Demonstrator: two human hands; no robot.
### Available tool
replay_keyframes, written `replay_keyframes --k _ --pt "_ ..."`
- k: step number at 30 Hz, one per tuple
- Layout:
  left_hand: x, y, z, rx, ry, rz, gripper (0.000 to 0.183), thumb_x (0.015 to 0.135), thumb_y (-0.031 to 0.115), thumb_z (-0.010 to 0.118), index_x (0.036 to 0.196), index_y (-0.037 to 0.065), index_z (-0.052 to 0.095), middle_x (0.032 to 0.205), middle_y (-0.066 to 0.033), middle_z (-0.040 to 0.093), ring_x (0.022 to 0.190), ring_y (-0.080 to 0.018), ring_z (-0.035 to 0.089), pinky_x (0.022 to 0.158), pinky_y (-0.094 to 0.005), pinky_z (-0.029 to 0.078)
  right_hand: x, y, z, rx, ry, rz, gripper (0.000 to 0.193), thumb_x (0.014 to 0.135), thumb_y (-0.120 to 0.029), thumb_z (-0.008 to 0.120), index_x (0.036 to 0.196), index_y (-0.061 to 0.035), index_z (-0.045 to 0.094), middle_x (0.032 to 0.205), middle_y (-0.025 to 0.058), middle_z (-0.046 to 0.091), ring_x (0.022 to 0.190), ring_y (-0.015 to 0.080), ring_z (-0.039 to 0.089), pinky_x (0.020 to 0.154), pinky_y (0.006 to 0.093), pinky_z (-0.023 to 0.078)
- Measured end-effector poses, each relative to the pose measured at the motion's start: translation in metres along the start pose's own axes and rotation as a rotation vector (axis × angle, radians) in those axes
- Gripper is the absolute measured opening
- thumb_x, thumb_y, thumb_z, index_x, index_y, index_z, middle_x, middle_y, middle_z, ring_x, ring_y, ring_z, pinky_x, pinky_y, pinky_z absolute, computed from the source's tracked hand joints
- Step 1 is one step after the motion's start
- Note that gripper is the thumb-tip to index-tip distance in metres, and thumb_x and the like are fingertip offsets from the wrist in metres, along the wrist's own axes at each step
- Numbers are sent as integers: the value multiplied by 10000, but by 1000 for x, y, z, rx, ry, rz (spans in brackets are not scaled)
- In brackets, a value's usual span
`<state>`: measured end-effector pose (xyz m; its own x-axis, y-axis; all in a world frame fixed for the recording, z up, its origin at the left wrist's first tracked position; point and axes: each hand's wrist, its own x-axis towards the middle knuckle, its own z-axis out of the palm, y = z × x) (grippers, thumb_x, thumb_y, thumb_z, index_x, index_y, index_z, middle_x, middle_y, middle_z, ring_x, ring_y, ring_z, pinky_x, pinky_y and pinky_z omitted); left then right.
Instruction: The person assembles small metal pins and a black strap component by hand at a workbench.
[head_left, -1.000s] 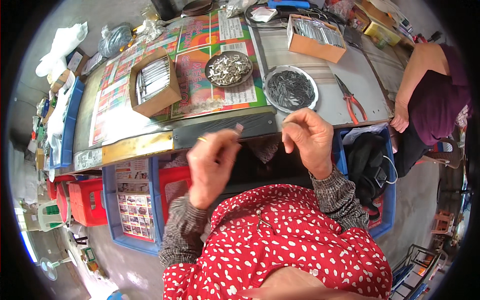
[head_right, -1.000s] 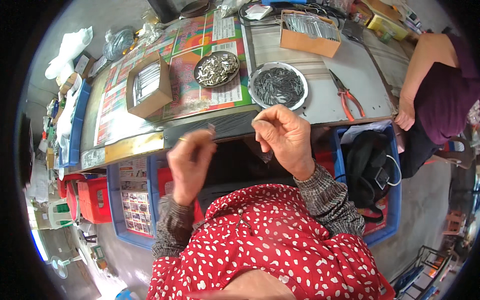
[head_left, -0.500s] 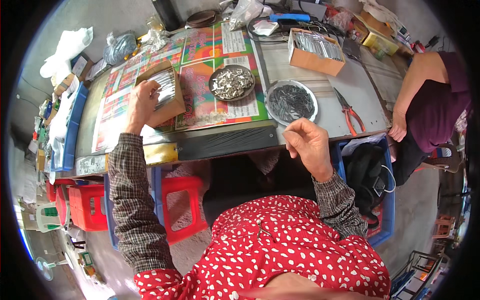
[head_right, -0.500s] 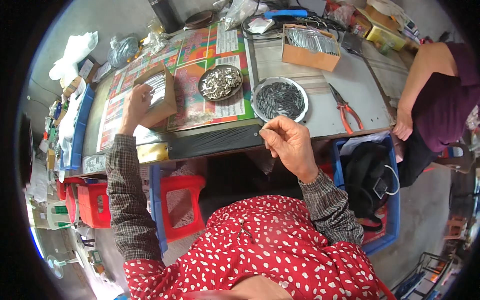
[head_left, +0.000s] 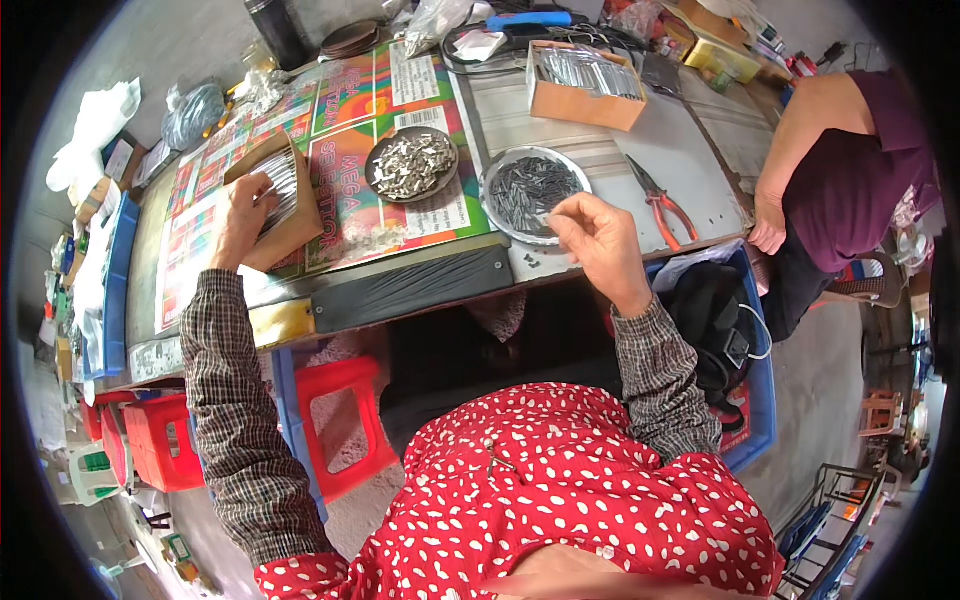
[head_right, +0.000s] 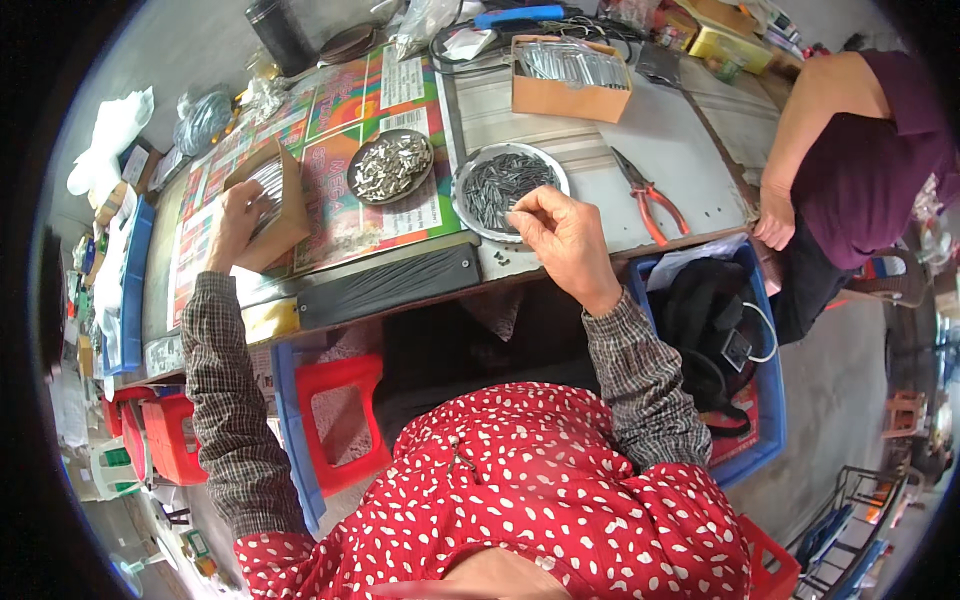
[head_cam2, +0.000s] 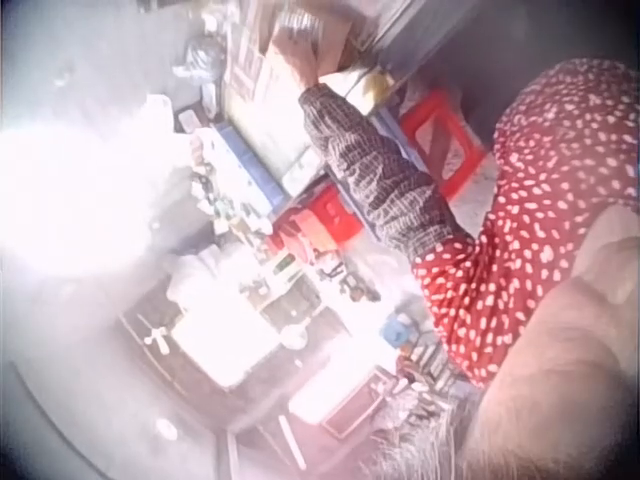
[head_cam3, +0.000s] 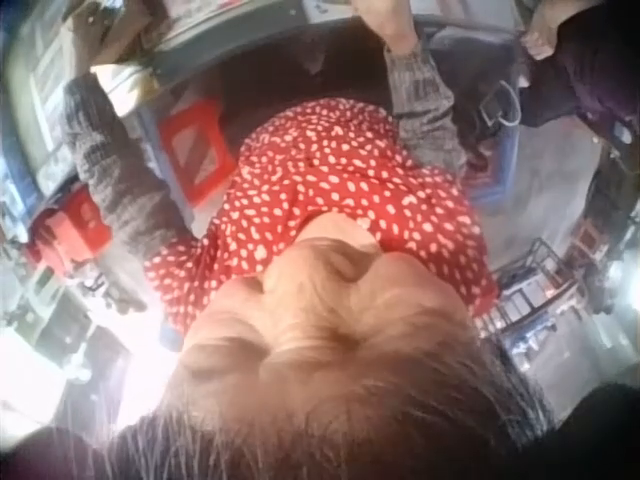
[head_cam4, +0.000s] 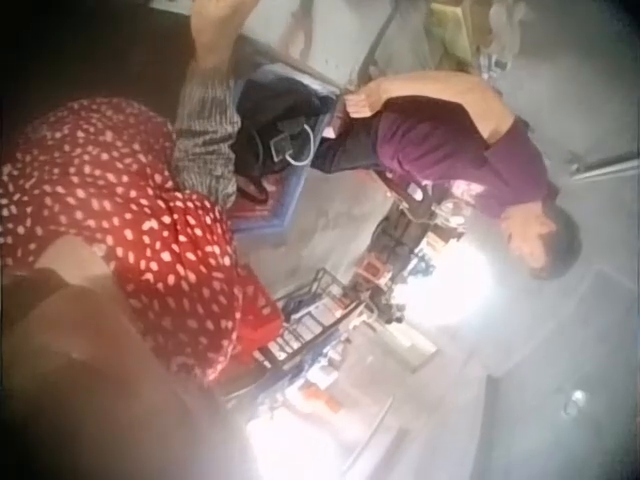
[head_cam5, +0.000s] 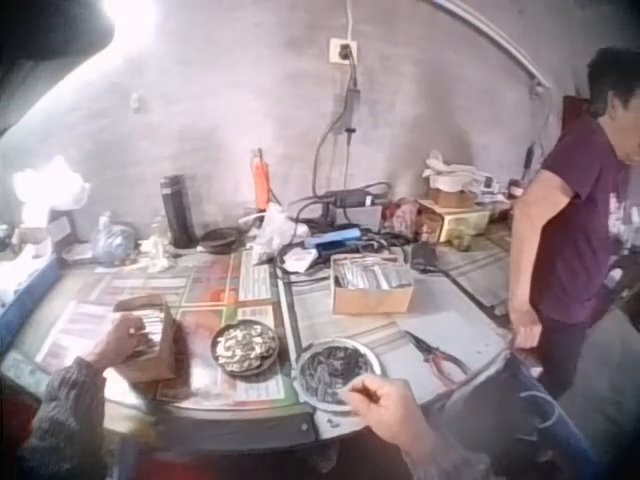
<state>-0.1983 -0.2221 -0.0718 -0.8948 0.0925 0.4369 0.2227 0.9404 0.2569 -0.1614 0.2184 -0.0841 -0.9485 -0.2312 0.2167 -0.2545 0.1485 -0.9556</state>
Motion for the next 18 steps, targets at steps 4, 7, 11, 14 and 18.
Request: replay_keyframes --k 4,7,11,14,18 --pt "-1 1 -5 4 93 -80 133 811 71 602 922 40 536 816 -130 611 753 -269 597 681 -348 465 6 8 -5 -250 109 -195 78 784 -69 621 776 7 602 670 83 592 595 155 553 556 288 432" --pt "-5 29 -16 -18 219 -243 94 843 81 584 923 45 548 770 -99 599 692 -194 584 645 -306 461 8 8 -9 -568 126 -317 60 755 -77 624 780 -23 618 702 73 587 687 231 564 622 330 446" --pt "-29 80 -26 -289 295 -344 152 858 85 595 999 27 602 763 -5 583 658 -50 487 601 -226 417 11 16 -10 -718 97 -384 49 726 -83 625 765 -53 625 734 51 568 783 263 540 678 354 448" --pt "-56 128 -24 -584 259 -416 155 863 98 607 991 14 627 771 28 566 646 -23 454 559 -176 357 16 18 -10 -781 53 -435 54 729 -89 607 754 -45 624 767 54 574 790 242 523 702 342 441" --pt "-89 170 -18 -805 138 -440 117 863 49 603 973 10 618 764 43 556 649 -12 433 562 -162 346 22 20 -7 -849 29 -480 52 729 -89 602 753 -45 616 765 58 558 812 247 519 725 353 435"
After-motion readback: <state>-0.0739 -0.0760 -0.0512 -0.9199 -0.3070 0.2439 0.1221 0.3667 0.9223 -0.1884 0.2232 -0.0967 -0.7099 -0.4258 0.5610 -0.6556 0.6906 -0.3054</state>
